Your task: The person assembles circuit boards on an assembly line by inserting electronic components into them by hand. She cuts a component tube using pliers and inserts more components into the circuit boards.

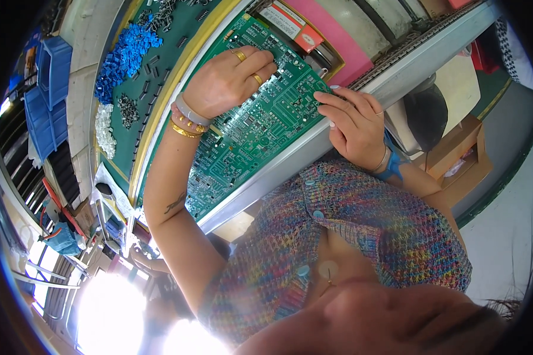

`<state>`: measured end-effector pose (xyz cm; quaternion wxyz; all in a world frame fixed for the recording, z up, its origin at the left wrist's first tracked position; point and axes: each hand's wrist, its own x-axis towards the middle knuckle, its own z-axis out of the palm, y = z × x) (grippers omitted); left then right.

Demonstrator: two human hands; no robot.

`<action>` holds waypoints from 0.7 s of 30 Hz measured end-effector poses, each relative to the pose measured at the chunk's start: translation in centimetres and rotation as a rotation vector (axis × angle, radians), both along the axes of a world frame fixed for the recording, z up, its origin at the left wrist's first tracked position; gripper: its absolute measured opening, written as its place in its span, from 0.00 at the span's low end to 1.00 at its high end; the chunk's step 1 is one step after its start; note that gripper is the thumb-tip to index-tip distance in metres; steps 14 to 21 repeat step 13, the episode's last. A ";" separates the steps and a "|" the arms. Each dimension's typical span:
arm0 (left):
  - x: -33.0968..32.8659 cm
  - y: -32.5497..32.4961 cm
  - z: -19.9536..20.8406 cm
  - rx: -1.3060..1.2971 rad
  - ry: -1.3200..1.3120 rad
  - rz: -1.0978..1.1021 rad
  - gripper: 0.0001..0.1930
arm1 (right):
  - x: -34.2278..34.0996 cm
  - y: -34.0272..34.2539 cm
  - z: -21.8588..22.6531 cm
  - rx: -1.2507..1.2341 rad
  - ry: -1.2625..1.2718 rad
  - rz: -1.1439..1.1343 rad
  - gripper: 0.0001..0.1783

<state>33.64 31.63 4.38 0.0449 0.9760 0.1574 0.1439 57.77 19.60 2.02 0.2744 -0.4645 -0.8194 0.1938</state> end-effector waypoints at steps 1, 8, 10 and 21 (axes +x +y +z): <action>0.0 0.1 0.1 -0.031 0.015 -0.007 0.10 | 0.0 0.0 -0.1 -0.002 0.000 0.001 0.15; -0.3 0.1 0.2 -0.044 0.003 -0.041 0.11 | -0.1 0.1 -0.1 0.002 0.008 -0.002 0.14; -0.7 -0.3 0.3 -0.064 0.013 -0.014 0.14 | -0.1 0.1 -0.2 0.017 0.014 0.003 0.14; -0.8 -1.0 0.9 -0.024 0.077 0.021 0.15 | 0.0 -0.1 -0.6 0.019 0.012 -0.003 0.16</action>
